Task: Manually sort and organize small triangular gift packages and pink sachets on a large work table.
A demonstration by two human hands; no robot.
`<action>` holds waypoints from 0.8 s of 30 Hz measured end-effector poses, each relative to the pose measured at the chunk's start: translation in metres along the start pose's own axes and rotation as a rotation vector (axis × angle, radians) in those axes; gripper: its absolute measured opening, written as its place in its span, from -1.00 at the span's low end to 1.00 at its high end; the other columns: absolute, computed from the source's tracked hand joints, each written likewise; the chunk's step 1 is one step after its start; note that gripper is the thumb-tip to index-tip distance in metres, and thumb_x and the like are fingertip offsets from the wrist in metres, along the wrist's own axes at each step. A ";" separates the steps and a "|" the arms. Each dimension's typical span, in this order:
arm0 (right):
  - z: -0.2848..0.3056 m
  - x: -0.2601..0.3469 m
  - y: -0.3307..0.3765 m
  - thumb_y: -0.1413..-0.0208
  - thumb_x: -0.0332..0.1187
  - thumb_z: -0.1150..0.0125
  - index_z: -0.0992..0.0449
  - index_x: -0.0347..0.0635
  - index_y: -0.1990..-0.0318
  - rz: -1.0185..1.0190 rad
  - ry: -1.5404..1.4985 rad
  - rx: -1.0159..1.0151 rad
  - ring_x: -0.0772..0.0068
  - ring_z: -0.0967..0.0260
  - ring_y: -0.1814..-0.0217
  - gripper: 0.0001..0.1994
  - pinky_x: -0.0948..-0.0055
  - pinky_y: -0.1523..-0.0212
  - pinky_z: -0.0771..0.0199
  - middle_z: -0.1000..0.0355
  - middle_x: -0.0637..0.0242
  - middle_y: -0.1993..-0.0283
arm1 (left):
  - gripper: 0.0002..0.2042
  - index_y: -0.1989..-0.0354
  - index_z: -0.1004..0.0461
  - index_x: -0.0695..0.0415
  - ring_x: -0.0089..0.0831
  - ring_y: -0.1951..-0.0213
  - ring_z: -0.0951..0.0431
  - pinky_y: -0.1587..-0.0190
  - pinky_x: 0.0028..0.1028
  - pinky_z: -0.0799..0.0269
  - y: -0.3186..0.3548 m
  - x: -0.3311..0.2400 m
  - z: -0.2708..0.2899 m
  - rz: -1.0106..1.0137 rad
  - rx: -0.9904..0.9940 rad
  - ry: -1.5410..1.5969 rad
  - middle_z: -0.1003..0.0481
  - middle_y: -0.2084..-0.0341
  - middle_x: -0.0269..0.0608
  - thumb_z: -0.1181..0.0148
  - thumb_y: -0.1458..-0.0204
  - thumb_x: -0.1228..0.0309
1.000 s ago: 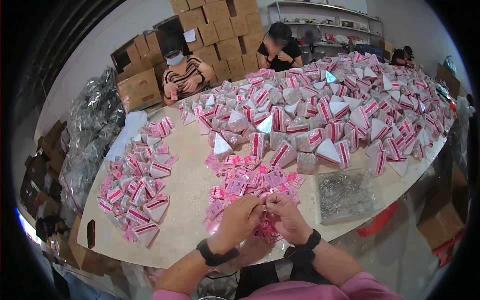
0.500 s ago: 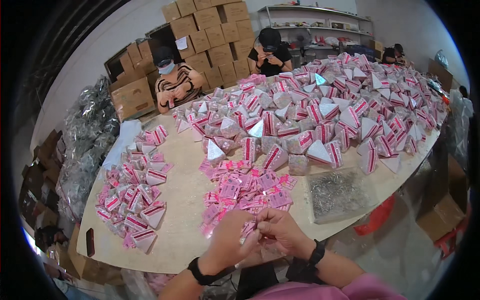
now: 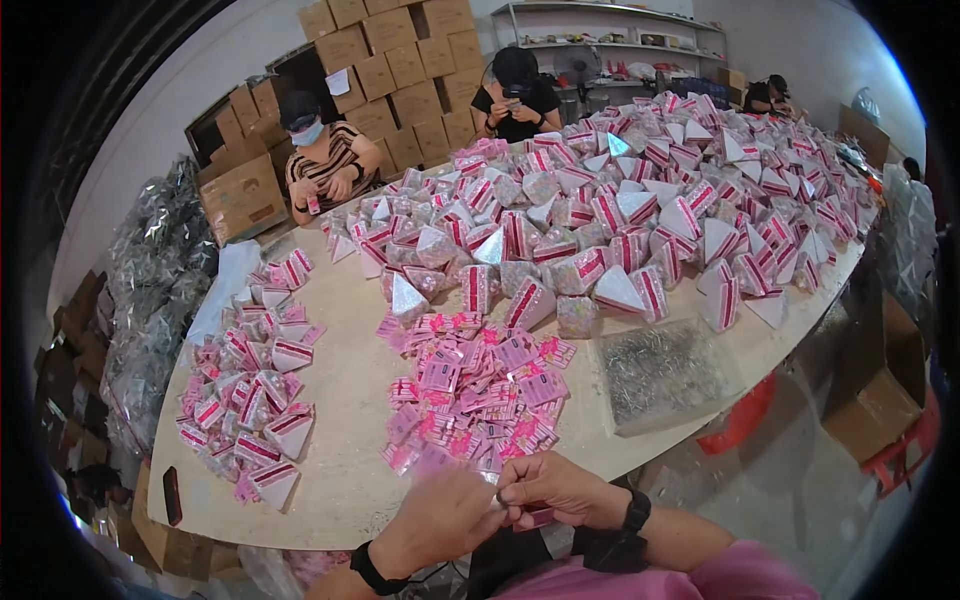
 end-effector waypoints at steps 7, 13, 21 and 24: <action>-0.009 0.000 -0.001 -0.09 -0.38 -0.18 -0.40 -0.28 0.30 0.113 0.229 -0.074 0.53 -0.39 0.50 -0.84 0.57 0.48 -0.39 -0.45 0.24 0.40 | -0.89 0.55 -0.39 0.18 -0.41 0.63 -0.35 0.56 -0.43 -0.23 0.010 0.012 -0.015 0.136 -0.139 0.314 -0.36 0.67 -0.22 -0.19 0.09 0.48; -0.036 0.014 0.016 0.10 -0.46 -0.25 -0.44 -0.23 0.19 0.932 1.452 -0.305 0.10 -0.39 0.37 -0.74 0.29 0.33 -0.42 -0.41 0.16 0.39 | -0.84 0.56 -0.37 0.20 -0.66 0.64 -0.22 0.58 -0.58 -0.12 0.027 0.033 -0.042 0.673 -0.151 0.929 -0.27 0.72 -0.40 -0.01 -0.05 0.47; -0.046 0.009 0.018 0.12 -0.47 -0.15 -0.36 -0.19 0.30 0.994 1.545 -0.294 0.18 -0.35 0.44 -0.82 0.28 0.41 -0.34 -0.33 0.25 0.48 | -0.82 0.56 -0.35 0.20 -0.68 0.64 -0.17 0.58 -0.61 -0.04 0.045 0.037 -0.061 0.711 -0.314 1.156 -0.26 0.69 -0.41 0.02 -0.09 0.46; -0.046 0.006 0.016 0.13 -0.47 -0.09 -0.31 -0.19 0.33 1.006 1.524 -0.235 0.19 -0.33 0.46 -0.84 0.29 0.43 -0.31 -0.29 0.27 0.51 | -0.82 0.54 -0.36 0.21 -0.68 0.62 -0.17 0.57 -0.61 -0.05 0.046 0.028 -0.059 0.717 -0.352 1.228 -0.27 0.66 -0.42 0.04 -0.09 0.46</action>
Point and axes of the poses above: each hand's wrist, its own y-axis away from the middle knuckle, its own z-axis out of the back of the hand, x = y × z, the point moved 4 cm from there along -y, towards the middle knuckle
